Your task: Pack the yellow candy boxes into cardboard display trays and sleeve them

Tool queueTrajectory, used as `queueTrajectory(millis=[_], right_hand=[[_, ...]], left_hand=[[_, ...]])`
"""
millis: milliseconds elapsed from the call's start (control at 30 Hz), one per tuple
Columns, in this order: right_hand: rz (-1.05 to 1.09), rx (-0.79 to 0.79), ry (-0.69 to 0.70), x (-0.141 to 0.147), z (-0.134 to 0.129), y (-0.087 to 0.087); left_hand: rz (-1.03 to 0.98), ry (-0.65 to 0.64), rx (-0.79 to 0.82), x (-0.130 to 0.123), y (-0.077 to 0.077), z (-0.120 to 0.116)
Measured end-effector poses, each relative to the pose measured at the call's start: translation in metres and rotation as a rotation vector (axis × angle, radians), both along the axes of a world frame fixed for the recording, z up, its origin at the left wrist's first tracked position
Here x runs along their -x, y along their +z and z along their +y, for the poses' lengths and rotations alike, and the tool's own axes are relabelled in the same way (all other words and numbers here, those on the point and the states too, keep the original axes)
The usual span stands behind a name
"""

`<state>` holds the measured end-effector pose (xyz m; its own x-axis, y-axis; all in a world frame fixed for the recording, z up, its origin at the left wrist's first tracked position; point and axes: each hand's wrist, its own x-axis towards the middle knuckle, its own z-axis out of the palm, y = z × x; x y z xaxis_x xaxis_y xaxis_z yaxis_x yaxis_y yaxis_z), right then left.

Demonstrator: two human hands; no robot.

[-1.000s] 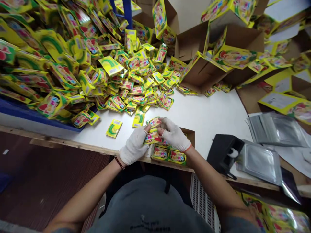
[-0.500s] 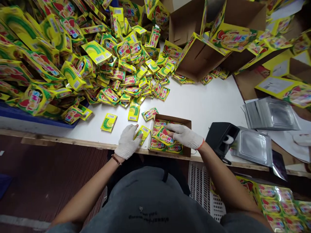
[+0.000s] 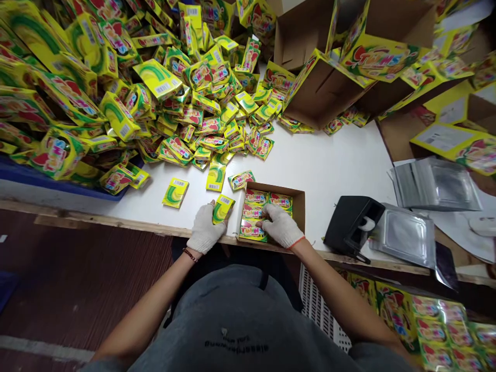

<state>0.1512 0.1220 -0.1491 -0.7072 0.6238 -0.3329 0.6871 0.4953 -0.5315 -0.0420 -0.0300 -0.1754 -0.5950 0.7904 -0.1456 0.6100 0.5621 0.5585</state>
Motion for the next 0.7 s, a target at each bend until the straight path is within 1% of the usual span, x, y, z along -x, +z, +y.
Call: queueTrajectory(millis=[100, 167, 233, 300, 367, 400, 467, 533, 600, 633, 667, 700], right_hand=[[-0.005, 0.078, 0.048, -0.004, 0.0, -0.004], [0.084, 0.07, 0.05, -0.003, 0.0, -0.001], [0.241, 0.084, -0.027, 0.001, 0.002, 0.01], [0.425, 0.162, -0.1, 0.006, 0.006, 0.026], [0.587, 0.226, -0.1, 0.01, 0.012, 0.046], [0.655, 0.223, -0.053, 0.011, 0.015, 0.056], [0.742, 0.155, 0.1, 0.01, 0.022, 0.072], [0.741, 0.069, 0.253, 0.008, 0.025, 0.081], [0.679, -0.012, 0.343, 0.006, 0.025, 0.081], [0.64, -0.043, 0.35, 0.005, 0.025, 0.078], [0.598, -0.061, 0.33, 0.005, 0.024, 0.072], [0.548, -0.058, 0.279, 0.005, 0.024, 0.066]], left_hand=[[-0.084, 0.056, -0.194, 0.001, -0.002, -0.007], [-0.093, 0.038, -0.324, -0.002, 0.004, -0.009], [-0.051, -0.033, -0.431, -0.007, 0.016, -0.008], [-0.019, -0.165, -0.497, -0.014, 0.031, -0.003], [-0.064, -0.29, -0.523, -0.019, 0.047, 0.004], [-0.115, -0.327, -0.522, -0.021, 0.054, 0.009], [-0.237, -0.339, -0.507, -0.024, 0.066, 0.018], [-0.348, -0.311, -0.484, -0.026, 0.073, 0.027], [-0.443, -0.296, -0.449, -0.028, 0.076, 0.034], [-0.464, -0.287, -0.437, -0.028, 0.075, 0.037], [-0.456, -0.271, -0.433, -0.027, 0.074, 0.041], [-0.412, -0.238, -0.436, -0.024, 0.07, 0.044]])
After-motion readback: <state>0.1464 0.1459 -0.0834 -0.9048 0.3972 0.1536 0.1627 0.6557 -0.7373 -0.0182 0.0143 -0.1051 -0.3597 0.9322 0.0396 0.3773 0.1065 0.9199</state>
